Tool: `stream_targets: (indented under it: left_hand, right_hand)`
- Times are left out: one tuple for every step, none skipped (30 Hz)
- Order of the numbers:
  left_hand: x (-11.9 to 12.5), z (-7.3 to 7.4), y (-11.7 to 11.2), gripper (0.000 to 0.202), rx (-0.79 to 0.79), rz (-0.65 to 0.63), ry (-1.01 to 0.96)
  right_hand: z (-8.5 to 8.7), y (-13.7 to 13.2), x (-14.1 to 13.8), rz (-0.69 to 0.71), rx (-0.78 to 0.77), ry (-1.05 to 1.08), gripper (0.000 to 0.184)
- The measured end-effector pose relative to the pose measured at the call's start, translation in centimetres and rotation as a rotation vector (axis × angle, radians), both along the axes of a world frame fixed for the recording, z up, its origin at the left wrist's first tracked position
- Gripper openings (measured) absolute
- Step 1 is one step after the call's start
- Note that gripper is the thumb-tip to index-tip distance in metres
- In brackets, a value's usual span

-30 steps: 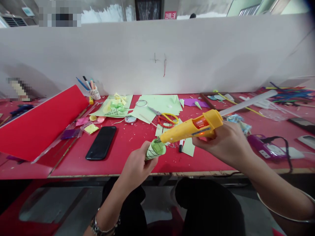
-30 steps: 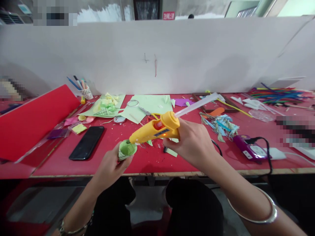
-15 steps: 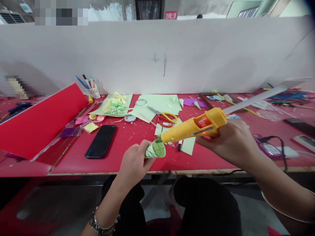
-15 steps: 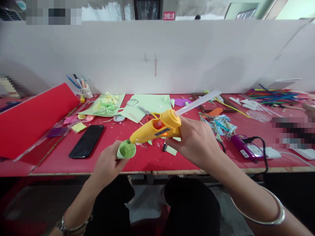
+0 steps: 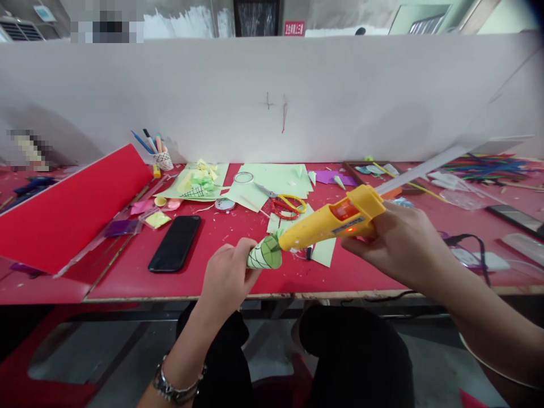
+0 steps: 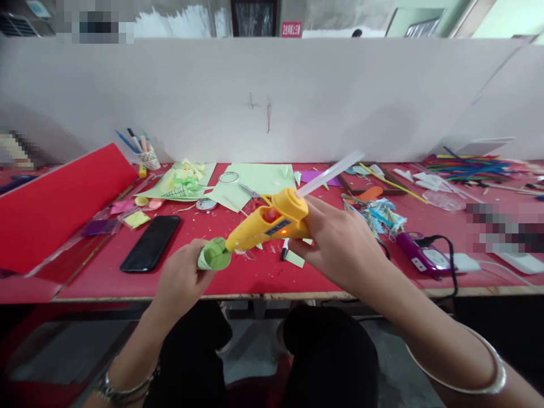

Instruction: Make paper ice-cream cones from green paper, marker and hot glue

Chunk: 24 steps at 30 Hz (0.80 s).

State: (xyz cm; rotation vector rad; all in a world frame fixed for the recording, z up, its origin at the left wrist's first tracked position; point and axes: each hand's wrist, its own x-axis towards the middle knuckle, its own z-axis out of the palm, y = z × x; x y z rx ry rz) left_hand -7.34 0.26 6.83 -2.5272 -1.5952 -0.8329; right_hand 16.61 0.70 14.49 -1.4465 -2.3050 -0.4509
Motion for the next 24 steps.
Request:
stream_targets:
  left_hand:
    - [-0.03, 0.02, -0.01, 0.008, 0.002, 0.005, 0.005]
    - [-0.06, 0.06, -0.03, 0.009, 0.003, 0.01, 0.01]
    - [-0.09, 0.11, -0.05, 0.009, 0.007, 0.014, 0.015]
    - [-0.12, 0.16, -0.06, 0.009, 0.015, 0.018, 0.021]
    - [-0.14, 0.21, -0.07, 0.009, 0.026, 0.021, 0.029]
    - [-0.16, 0.26, -0.06, 0.009, 0.038, 0.025, 0.036]
    - [-0.17, 0.3, -0.04, 0.009, 0.051, 0.026, 0.044]
    - [-0.19, 0.34, -0.01, 0.009, 0.064, 0.025, 0.05]
    - [-0.2, 0.37, 0.02, 0.008, 0.081, 0.02, 0.057]
    - [-0.22, 0.38, 0.06, 0.008, 0.101, 0.014, 0.062]
    - [-0.24, 0.39, 0.09, 0.007, 0.124, 0.009, 0.068]
    - [-0.27, 0.4, 0.12, 0.007, 0.146, 0.004, 0.074]
    - [-0.3, 0.4, 0.15, 0.007, 0.165, 0.001, 0.081]
    - [-0.34, 0.41, 0.17, 0.008, 0.181, 0.001, 0.087]
    - [-0.39, 0.41, 0.18, 0.008, 0.193, 0.001, 0.095]
    - [-0.43, 0.43, 0.19, 0.008, 0.203, 0.002, 0.102]
    - [-0.47, 0.45, 0.2, 0.008, 0.212, 0.004, 0.11]
    - [-0.51, 0.47, 0.21, 0.008, 0.22, 0.005, 0.118]
    - [-0.54, 0.5, 0.22, 0.008, 0.229, 0.008, 0.124]
    - [-0.57, 0.52, 0.23, 0.007, 0.238, 0.01, 0.129]
    - [-0.59, 0.55, 0.23, 0.007, 0.247, 0.009, 0.131]
    - [-0.61, 0.57, 0.23, 0.007, 0.256, 0.006, 0.13]
    - [-0.63, 0.59, 0.23, 0.007, 0.264, 0.002, 0.129]
    - [-0.64, 0.6, 0.23, 0.006, 0.272, -0.002, 0.128]
  right_hand:
    - [0.03, -0.04, 0.06, 0.004, -0.002, -0.004, 0.019]
    - [0.04, -0.08, 0.11, 0.01, -0.001, -0.006, 0.02]
    - [0.05, -0.11, 0.16, 0.021, 0.006, -0.007, 0.021]
    - [0.06, -0.14, 0.2, 0.032, 0.017, -0.009, 0.021]
    - [0.06, -0.18, 0.23, 0.04, 0.026, -0.015, 0.021]
    - [0.08, -0.21, 0.25, 0.045, 0.031, -0.026, 0.021]
    - [0.1, -0.24, 0.25, 0.045, 0.031, -0.04, 0.021]
    - [0.13, -0.28, 0.24, 0.04, 0.021, -0.058, 0.02]
    - [0.17, -0.31, 0.22, 0.032, 0.008, -0.076, 0.019]
    - [0.21, -0.34, 0.2, 0.022, -0.005, -0.091, 0.02]
    - [0.26, -0.37, 0.18, 0.014, -0.015, -0.102, 0.02]
    - [0.3, -0.41, 0.16, 0.005, -0.024, -0.112, 0.021]
    - [0.35, -0.44, 0.15, -0.002, -0.03, -0.12, 0.023]
    - [0.39, -0.47, 0.14, -0.008, -0.032, -0.127, 0.025]
    - [0.42, -0.5, 0.13, -0.012, -0.031, -0.136, 0.026]
    - [0.45, -0.52, 0.13, -0.016, -0.026, -0.146, 0.027]
    - [0.48, -0.53, 0.13, -0.019, -0.02, -0.157, 0.027]
    - [0.49, -0.53, 0.14, -0.023, -0.012, -0.167, 0.026]
    - [0.5, -0.52, 0.14, -0.026, -0.003, -0.173, 0.026]
    - [0.5, -0.51, 0.15, -0.029, 0.004, -0.178, 0.025]
    - [0.5, -0.49, 0.16, -0.027, 0.012, -0.18, 0.025]
    - [0.49, -0.48, 0.16, -0.022, 0.022, -0.182, 0.024]
    - [0.48, -0.48, 0.16, -0.015, 0.031, -0.186, 0.024]
    - [0.46, -0.5, 0.16, -0.009, 0.037, -0.192, 0.023]
